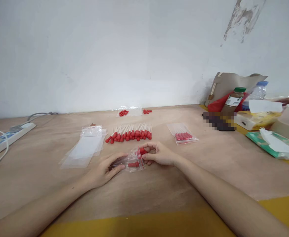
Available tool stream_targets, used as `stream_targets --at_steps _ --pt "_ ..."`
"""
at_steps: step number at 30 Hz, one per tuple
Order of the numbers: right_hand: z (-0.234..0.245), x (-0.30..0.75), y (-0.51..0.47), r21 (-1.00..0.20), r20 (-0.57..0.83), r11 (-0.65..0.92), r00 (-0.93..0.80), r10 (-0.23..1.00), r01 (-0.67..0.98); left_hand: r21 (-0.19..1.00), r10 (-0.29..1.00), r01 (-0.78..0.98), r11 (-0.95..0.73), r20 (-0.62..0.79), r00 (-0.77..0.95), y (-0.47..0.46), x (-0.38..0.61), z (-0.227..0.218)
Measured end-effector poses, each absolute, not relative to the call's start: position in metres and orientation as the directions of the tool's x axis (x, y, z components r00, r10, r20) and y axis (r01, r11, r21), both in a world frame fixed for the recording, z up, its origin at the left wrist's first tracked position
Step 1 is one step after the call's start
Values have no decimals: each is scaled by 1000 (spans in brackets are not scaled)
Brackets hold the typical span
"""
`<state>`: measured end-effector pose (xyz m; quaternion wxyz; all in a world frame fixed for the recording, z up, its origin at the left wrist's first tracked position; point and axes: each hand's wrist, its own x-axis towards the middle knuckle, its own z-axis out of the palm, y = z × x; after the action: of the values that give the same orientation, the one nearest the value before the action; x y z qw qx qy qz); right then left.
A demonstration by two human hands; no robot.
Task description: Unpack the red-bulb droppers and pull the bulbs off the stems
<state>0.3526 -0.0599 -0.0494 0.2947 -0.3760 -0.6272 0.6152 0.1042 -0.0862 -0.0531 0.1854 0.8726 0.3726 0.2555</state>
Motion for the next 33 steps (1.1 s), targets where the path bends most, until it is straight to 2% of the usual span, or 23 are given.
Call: stream_targets --at_steps 3,11,14,16,18,20,22,23,25,28,30,33 --pt "-54 353 -59 -997 -71 -42 -557 827 65 520 757 565 -641 303 579 -86 104 -53" --pt "-45 370 -50 -998 -59 -60 -434 899 10 538 794 602 -590 256 551 -87 103 -50" --pt "-30 403 -40 -998 -65 -58 -351 934 31 521 794 613 -594 253 554 -86 101 -51" --pt "-19 430 -33 -998 -56 -44 -234 971 54 506 792 622 -598 256 554 -85 100 -52" --pt "-12 452 -26 -999 50 51 -65 997 13 496 790 625 -603 261 555 -84 100 -52" --pt "-11 464 -21 -972 234 228 110 966 62 486 782 624 -612 252 571 -82 98 -51" --pt "-18 462 -17 -885 441 394 173 881 248 467 763 619 -632 230 604 -80 97 -49" --pt "-23 457 -15 -807 535 456 138 833 376 456 753 618 -641 218 620 -79 96 -49" --pt "-37 442 -13 -563 667 543 -45 743 623 439 744 620 -651 202 637 -77 93 -47" --pt "-57 419 -11 -248 669 588 -304 679 770 429 747 630 -648 198 634 -76 91 -47" --pt "-67 409 -9 -139 616 594 -400 678 792 429 750 633 -645 196 632 -77 91 -47" --pt "-74 401 -3 -55 542 605 -485 687 794 437 751 631 -641 190 632 -77 91 -47"
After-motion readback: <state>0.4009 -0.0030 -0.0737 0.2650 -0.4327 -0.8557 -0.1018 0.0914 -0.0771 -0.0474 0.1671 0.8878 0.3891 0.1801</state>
